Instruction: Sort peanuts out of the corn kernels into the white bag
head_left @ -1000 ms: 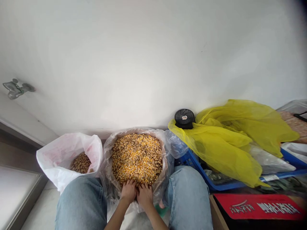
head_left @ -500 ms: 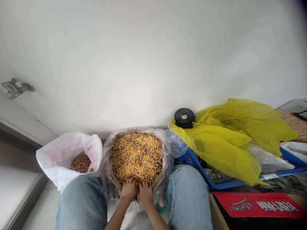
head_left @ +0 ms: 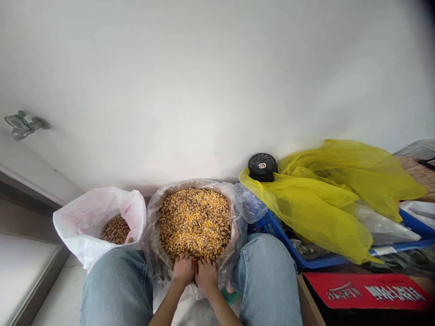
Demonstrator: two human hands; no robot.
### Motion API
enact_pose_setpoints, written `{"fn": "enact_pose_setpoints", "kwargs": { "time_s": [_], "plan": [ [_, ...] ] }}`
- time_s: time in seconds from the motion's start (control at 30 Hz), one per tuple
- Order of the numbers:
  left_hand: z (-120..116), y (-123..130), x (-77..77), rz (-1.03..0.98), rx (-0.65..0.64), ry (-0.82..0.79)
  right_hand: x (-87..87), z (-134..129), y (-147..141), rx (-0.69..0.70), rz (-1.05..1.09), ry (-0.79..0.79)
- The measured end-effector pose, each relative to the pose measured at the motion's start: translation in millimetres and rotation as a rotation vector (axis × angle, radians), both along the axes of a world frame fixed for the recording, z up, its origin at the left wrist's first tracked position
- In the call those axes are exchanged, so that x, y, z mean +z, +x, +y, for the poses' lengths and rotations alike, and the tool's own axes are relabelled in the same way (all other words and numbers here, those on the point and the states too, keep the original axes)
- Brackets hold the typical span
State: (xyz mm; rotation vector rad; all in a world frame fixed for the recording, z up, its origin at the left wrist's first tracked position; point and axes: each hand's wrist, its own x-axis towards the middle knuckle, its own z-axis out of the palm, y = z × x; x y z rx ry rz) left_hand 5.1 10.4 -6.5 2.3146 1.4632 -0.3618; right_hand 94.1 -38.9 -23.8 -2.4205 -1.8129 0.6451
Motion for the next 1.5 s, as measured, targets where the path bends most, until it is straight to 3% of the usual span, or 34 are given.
{"fn": "enact_pose_setpoints", "kwargs": {
  "time_s": [0.3,0.43,0.57,0.87,1.03,1.2,1.5],
  "plan": [
    [0.9,-0.6,-17.5,0.015,-0.007,0.065,-5.5,0.5,5.4,-0.001,0.072,0.028],
    [0.2,0.0,-10.9,-0.002,0.026,0.084,-4.3,-0.1,3.5,-0.020,0.027,0.068],
    [0.5,1.2,-4.0,0.009,0.019,0.024,-2.7,0.5,0.5,0.004,0.008,-0.005],
    [0.6,-1.4,-22.1,0.002,-0.015,0.026,-8.5,2.7,4.7,0.003,0.061,-0.058],
    [-0.1,-1.3,-15.8,0.001,0.027,0.117,-4.6,0.4,2.5,-0.016,-0.006,0.032],
    [0.1,0.4,-7.2,0.014,-0.002,0.017,-1.6,1.5,1.1,0.040,-0.002,-0.035],
    [1.1,-0.7,-16.9,0.040,-0.012,-0.015,-8.1,1.9,3.7,0.011,0.065,-0.027]
  ]
}}
